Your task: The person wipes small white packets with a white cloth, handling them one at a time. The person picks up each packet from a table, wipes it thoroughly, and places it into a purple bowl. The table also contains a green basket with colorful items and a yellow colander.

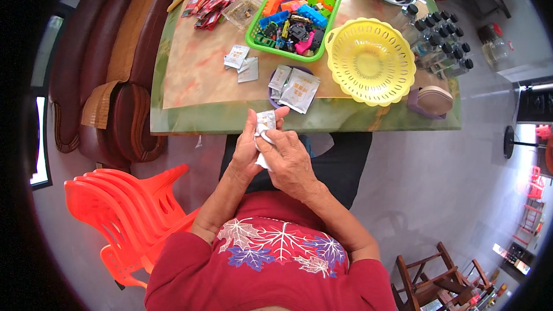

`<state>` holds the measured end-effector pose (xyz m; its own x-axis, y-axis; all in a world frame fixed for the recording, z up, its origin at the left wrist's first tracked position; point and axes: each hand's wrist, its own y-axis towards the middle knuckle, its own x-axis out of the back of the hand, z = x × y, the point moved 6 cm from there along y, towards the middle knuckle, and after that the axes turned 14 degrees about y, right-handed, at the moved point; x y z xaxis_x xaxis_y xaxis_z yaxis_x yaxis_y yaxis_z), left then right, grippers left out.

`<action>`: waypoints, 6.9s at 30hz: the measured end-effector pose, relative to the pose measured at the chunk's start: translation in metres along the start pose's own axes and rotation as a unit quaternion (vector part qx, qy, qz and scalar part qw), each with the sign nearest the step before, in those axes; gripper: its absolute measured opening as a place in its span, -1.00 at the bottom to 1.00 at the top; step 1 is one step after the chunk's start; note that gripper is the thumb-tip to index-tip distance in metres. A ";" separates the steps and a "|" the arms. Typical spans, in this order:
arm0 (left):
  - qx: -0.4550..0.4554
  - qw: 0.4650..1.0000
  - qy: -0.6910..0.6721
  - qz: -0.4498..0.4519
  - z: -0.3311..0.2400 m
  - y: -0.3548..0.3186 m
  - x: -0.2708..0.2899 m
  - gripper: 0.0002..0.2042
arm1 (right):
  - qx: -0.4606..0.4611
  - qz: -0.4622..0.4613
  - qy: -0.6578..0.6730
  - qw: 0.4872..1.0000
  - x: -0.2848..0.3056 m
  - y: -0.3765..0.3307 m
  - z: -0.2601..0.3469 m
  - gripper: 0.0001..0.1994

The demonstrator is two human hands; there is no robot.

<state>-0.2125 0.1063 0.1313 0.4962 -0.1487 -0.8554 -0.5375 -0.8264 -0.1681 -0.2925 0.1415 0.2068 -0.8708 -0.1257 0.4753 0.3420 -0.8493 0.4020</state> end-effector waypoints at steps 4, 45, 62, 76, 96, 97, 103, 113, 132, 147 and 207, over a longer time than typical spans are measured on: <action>0.028 0.991 0.038 -0.122 0.005 0.001 -0.016 -0.39 | -0.025 -0.102 -0.106 0.989 0.012 0.017 -0.009 -0.53; -0.132 0.751 0.532 -0.369 -0.041 0.079 0.129 -0.79 | -0.204 0.040 0.147 0.967 -0.005 -0.047 -0.056 -0.57; -0.143 0.387 0.777 -0.476 -0.056 0.085 0.120 -0.41 | -0.272 0.048 0.149 0.950 -0.003 -0.053 -0.076 -0.58; -0.046 0.303 0.886 -0.347 -0.148 0.123 0.187 -0.55 | -0.280 0.052 0.146 0.947 -0.006 -0.048 -0.082 -0.61; -0.059 0.932 0.262 -0.244 -0.041 0.019 0.059 -0.88 | -0.104 -0.128 0.058 0.985 0.028 0.015 -0.040 -0.55; -0.059 0.948 0.224 -0.220 -0.030 0.019 0.046 -0.87 | -0.081 -0.123 0.032 0.989 0.026 0.021 -0.034 -0.53; 0.013 0.998 0.008 -0.063 0.009 0.017 -0.014 -0.62 | -0.039 -0.099 -0.076 0.991 0.008 0.007 -0.019 -0.47; 0.009 0.989 0.068 -0.132 0.031 0.006 -0.015 -0.57 | -0.095 -0.198 -0.113 0.969 0.027 0.006 -0.036 -0.54; -0.008 0.989 0.032 -0.141 0.029 0.009 -0.005 -0.56 | -0.044 -0.130 -0.057 0.989 -0.002 -0.017 -0.035 -0.55; -0.024 0.989 0.039 -0.139 0.019 0.008 -0.006 -0.62 | -0.207 -0.227 0.113 0.945 0.037 -0.014 -0.085 -0.61; -0.009 0.984 0.070 -0.162 0.023 0.003 0.024 -0.57 | -0.075 -0.076 -0.017 0.994 -0.001 0.001 -0.048 -0.48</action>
<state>-0.2177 0.1123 0.0993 0.7298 0.0518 -0.6817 -0.3237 -0.8521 -0.4113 -0.3081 0.1161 0.1693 -0.8952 0.0239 0.4449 0.1492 -0.9248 0.3500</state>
